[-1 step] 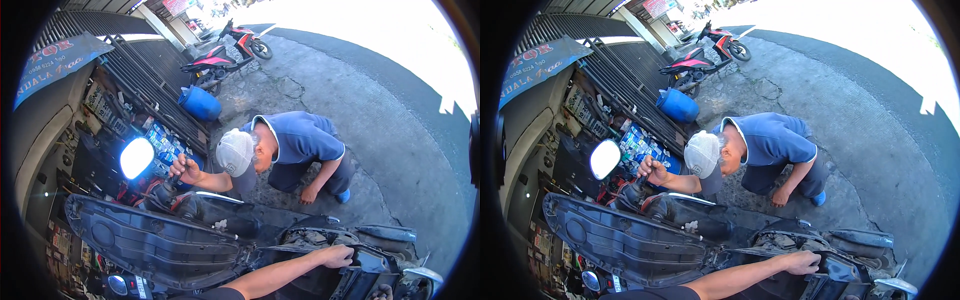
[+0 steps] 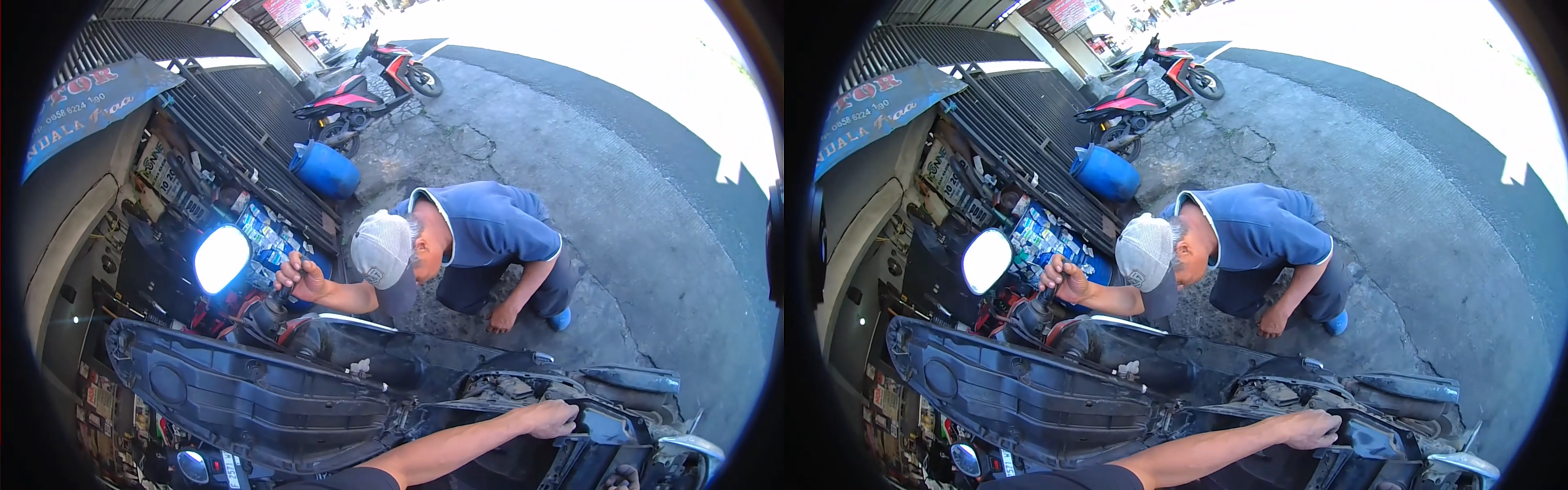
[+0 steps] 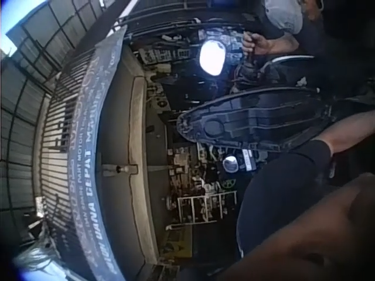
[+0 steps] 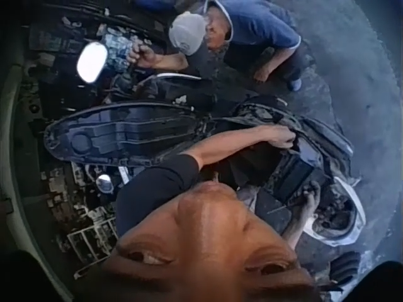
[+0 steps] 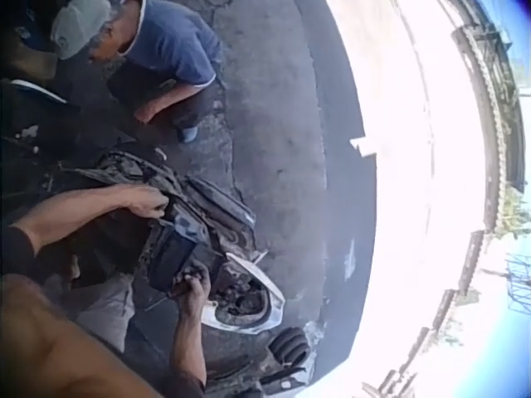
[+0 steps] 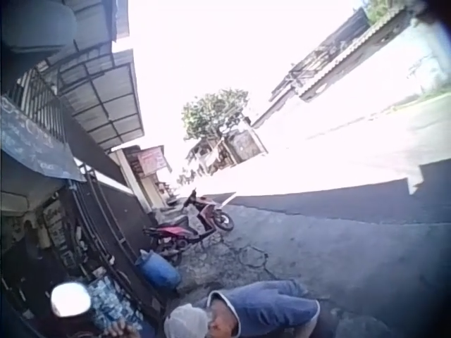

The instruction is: Repairing or reassembling parts of a motorcycle body under the seat and on the floorboard.

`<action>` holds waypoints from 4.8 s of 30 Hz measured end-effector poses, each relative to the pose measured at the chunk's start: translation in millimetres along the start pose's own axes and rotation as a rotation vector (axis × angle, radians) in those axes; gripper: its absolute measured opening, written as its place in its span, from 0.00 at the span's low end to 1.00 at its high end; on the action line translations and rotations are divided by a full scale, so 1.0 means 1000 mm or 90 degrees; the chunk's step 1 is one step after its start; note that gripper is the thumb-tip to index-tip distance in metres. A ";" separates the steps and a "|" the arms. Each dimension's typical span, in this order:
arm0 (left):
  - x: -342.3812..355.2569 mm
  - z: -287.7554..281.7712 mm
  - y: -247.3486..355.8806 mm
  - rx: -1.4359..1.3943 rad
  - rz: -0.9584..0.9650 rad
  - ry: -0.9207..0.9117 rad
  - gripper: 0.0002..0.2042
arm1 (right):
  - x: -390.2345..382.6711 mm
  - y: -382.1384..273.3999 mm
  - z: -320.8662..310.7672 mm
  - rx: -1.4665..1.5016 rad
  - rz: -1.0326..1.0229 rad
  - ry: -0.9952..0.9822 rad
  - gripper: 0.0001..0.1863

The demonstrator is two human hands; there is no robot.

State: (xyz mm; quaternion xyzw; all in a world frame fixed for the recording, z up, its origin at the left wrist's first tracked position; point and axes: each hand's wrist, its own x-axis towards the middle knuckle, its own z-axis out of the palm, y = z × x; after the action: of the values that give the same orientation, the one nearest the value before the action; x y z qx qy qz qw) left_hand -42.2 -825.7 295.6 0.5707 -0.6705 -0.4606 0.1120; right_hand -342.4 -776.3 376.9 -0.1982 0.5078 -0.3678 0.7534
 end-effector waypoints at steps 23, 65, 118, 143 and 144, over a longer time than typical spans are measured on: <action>0.000 -0.013 -0.001 -0.038 0.070 -0.050 0.10 | -0.015 0.032 0.003 0.006 0.073 0.053 0.19; -0.412 0.212 -0.116 -0.967 -0.436 0.227 0.12 | -0.241 0.300 0.089 0.113 0.394 -0.045 0.24; -0.142 0.185 -0.493 -0.661 0.136 0.657 0.19 | 0.003 0.345 0.143 -0.546 -0.734 0.027 0.14; -0.049 0.109 -0.449 -0.727 -0.028 0.272 0.25 | 0.008 0.345 0.098 -0.507 -0.781 -0.033 0.17; -0.048 0.110 -0.450 -0.726 -0.027 0.272 0.25 | 0.006 0.346 0.098 -0.504 -0.768 -0.032 0.17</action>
State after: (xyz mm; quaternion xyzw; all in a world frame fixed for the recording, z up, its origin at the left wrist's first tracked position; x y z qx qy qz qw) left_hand 196.9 -695.5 -82.7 0.5139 -0.2692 -0.6244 0.5231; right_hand -130.0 -562.9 179.8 -0.7106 0.3876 -0.5034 0.3025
